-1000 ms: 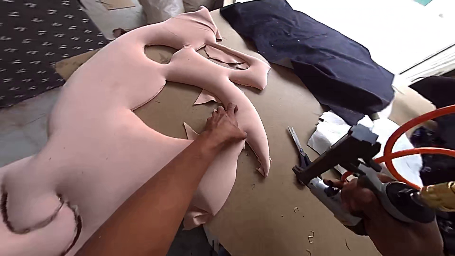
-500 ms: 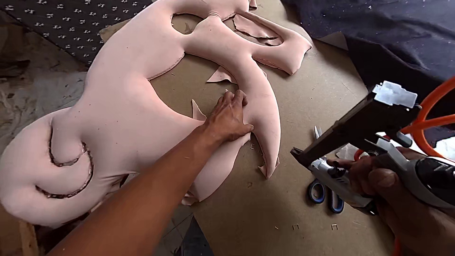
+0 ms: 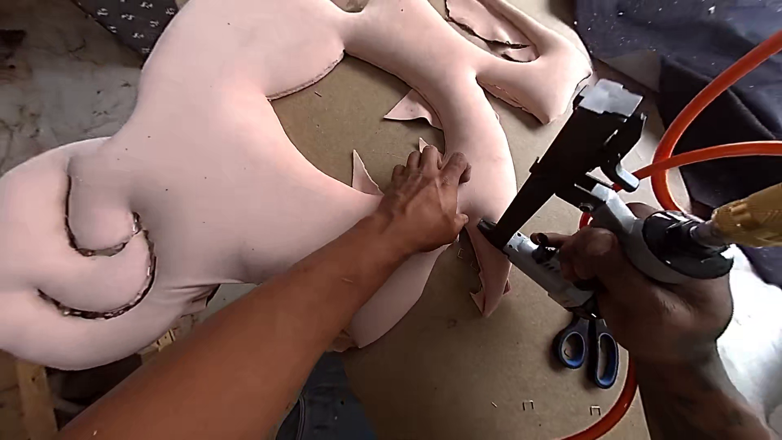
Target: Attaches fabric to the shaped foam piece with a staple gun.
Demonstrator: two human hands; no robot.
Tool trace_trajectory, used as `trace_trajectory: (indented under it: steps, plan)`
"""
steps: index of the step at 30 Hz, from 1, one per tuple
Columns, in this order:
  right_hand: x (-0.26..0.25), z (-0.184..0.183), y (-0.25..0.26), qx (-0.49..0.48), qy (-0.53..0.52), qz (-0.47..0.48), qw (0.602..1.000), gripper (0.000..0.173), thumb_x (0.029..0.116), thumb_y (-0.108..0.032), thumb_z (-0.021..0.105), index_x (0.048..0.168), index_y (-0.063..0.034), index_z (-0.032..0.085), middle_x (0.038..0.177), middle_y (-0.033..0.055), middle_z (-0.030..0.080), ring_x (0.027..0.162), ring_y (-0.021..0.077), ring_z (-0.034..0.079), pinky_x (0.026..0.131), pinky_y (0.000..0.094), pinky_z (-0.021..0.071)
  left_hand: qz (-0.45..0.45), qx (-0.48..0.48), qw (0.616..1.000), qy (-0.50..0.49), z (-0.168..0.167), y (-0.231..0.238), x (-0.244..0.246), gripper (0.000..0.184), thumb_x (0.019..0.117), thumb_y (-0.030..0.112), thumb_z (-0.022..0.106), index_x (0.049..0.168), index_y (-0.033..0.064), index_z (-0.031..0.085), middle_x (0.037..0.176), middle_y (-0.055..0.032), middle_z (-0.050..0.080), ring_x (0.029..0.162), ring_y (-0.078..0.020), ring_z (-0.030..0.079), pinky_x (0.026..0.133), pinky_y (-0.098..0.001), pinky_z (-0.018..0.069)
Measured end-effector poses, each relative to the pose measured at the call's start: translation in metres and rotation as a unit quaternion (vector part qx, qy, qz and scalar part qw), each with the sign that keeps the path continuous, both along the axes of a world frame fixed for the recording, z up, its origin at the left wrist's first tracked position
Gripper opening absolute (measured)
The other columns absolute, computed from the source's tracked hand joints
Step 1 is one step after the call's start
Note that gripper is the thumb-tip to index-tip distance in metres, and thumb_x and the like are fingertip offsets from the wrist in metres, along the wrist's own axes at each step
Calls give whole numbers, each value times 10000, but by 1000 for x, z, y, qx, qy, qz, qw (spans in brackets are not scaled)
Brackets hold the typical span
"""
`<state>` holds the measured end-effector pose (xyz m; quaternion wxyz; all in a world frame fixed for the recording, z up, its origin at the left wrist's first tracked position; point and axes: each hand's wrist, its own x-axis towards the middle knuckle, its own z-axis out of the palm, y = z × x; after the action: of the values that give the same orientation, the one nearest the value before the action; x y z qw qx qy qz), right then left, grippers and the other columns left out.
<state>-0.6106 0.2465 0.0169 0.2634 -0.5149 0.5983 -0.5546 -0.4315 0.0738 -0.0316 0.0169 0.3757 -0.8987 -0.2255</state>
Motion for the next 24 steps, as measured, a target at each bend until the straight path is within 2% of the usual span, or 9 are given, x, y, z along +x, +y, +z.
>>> trace_trajectory:
  steps: [2,4,6,8,10,12,16,21,24]
  plan:
    - [7,-1,8,-7,-2,-22,1000,174,941,-300,731,950,-156,635,702,-3,639,569,165,638,557,371,605,-48,-40,998,-33,15,-5,-8,712,742,473,823,1378,276,571,1433,-171,499,1351,-399,461,952,-580,470]
    - [18,4,20,-4,-10,-70,998,181,931,-303,742,956,-151,647,703,14,651,559,176,642,537,366,602,-124,-67,986,-87,31,-16,-24,883,710,494,836,1499,304,489,1673,-177,252,1532,-437,224,1129,-689,279]
    - [31,11,38,5,-23,-124,992,215,928,-340,752,954,-153,648,700,32,644,559,194,641,532,378,598,-213,-73,966,-129,38,-32,-43,1009,656,549,867,1541,322,439,1714,-154,163,1569,-457,100,1152,-790,111]
    - [45,16,53,-1,-49,-184,982,237,926,-346,759,985,-137,663,697,52,653,571,215,653,559,404,609,-286,-82,943,-151,40,-44,-59,1041,608,598,878,1519,334,448,1687,-149,253,1567,-445,138,1142,-811,90]
    - [63,17,63,-25,-86,-244,966,225,930,-319,762,997,-122,678,699,56,649,592,216,657,618,423,622,-340,-89,921,-167,39,-52,-72,1073,575,640,879,1510,332,451,1642,-138,348,1551,-427,211,1135,-817,107]
    - [87,15,66,-60,-117,-295,946,197,947,-298,754,999,-123,678,711,45,643,615,198,657,658,410,626,-371,-82,907,-183,37,-56,-81,1097,570,647,888,1514,314,438,1618,-123,378,1545,-425,217,1121,-822,143]
    - [139,12,55,-83,-103,-422,897,170,957,-298,742,982,-143,677,703,26,634,600,178,644,637,386,619,-413,-89,887,-186,37,-58,-86,1066,581,650,865,1494,286,451,1554,-184,426,1499,-483,262,1032,-816,295]
    - [192,14,23,-107,-103,-541,828,148,965,-284,729,960,-149,668,665,17,607,551,172,619,585,370,616,-460,-116,860,-187,41,-60,-87,1065,595,653,856,1497,263,445,1345,-204,560,1298,-506,468,808,-721,477]
    - [214,19,11,-98,-103,-582,801,152,964,-288,729,962,-156,655,660,20,602,545,179,618,574,376,615,-494,-112,840,-197,48,-65,-93,973,623,614,874,1428,223,492,1231,-206,599,1151,-470,569,809,-674,499]
